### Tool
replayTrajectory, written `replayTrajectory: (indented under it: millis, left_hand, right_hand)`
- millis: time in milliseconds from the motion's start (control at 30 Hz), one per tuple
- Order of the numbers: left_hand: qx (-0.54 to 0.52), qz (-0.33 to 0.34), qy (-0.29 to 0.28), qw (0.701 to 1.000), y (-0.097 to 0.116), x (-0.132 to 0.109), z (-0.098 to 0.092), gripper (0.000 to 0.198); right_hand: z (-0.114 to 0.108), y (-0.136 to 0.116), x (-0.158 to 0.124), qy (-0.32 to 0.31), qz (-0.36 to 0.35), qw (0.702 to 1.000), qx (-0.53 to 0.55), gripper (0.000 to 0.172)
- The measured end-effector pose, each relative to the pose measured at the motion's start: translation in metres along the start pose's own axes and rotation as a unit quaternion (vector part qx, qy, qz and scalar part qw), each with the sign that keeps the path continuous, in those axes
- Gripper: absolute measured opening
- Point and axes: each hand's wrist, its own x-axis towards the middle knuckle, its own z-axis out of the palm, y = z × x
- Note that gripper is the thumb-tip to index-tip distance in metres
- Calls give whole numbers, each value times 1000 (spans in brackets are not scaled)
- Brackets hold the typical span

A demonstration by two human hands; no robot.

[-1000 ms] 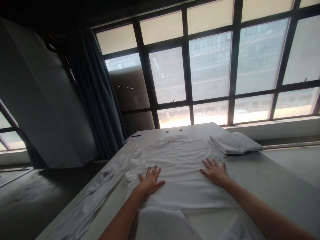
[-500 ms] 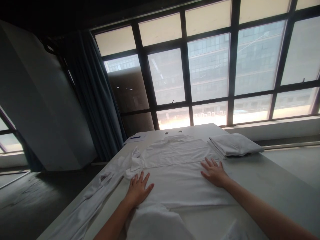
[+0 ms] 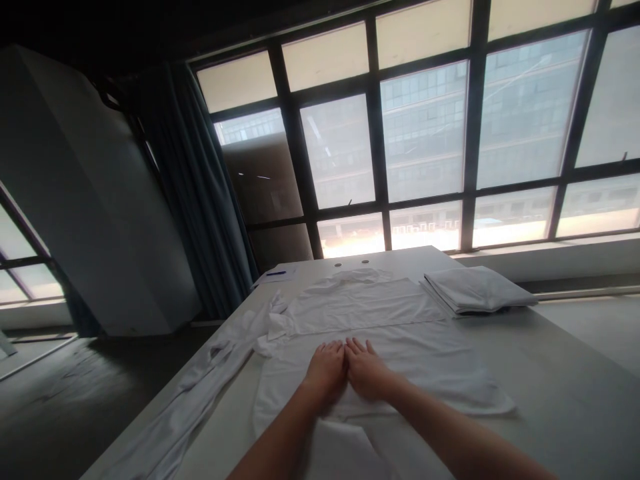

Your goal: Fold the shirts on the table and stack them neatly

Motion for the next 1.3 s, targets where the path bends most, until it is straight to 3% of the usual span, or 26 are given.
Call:
replayTrajectory:
  millis: [100, 200, 400, 533, 633, 700, 800, 900, 1000, 1067, 1133, 1300]
  left_hand:
    - [-1, -17, 3, 1000, -14, 10, 7, 57]
    - [0, -48, 2, 999, -50, -2, 11, 65]
    - [7, -112, 6, 994, -120, -50, 14, 71]
    - [11, -109, 15, 994, -140, -75, 8, 70]
    - [10, -97, 21, 995, -132, -80, -2, 62]
    - [-1, -67, 18, 998, -113, -75, -9, 56]
    - [-31, 2, 2, 1000, -66, -54, -12, 58]
    - [-38, 26, -4, 999, -19, -27, -2, 64]
    - [-40, 23, -24, 999, 4, -12, 7, 63]
    - [-36, 11, -30, 999, 0, -13, 8, 63]
    - [-29, -9, -33, 999, -18, -23, 5, 65]
    - [-7, -89, -25, 996, -88, -64, 3, 69]
  right_hand:
    - [2, 4, 9, 2, 21, 1000, 5, 70]
    - [-6, 45, -5, 8, 62, 998, -2, 76]
    - [-31, 148, -71, 26, 187, 981, -45, 80]
    - [-40, 185, -114, 46, 260, 961, -76, 69]
    - [-40, 179, -125, 71, 304, 945, -97, 63]
    - [-36, 154, -117, 81, 293, 948, -91, 65]
    - [-26, 90, -83, 63, 207, 976, -28, 68]
    - [-12, 20, -44, 50, 131, 990, 2, 65]
    - [-1, -20, -21, 49, 93, 994, 18, 65]
    - [0, -20, -22, 45, 83, 995, 22, 66]
    - [-2, 0, -35, 35, 75, 996, 17, 71]
    - [-12, 90, -93, 31, 134, 990, -28, 80]
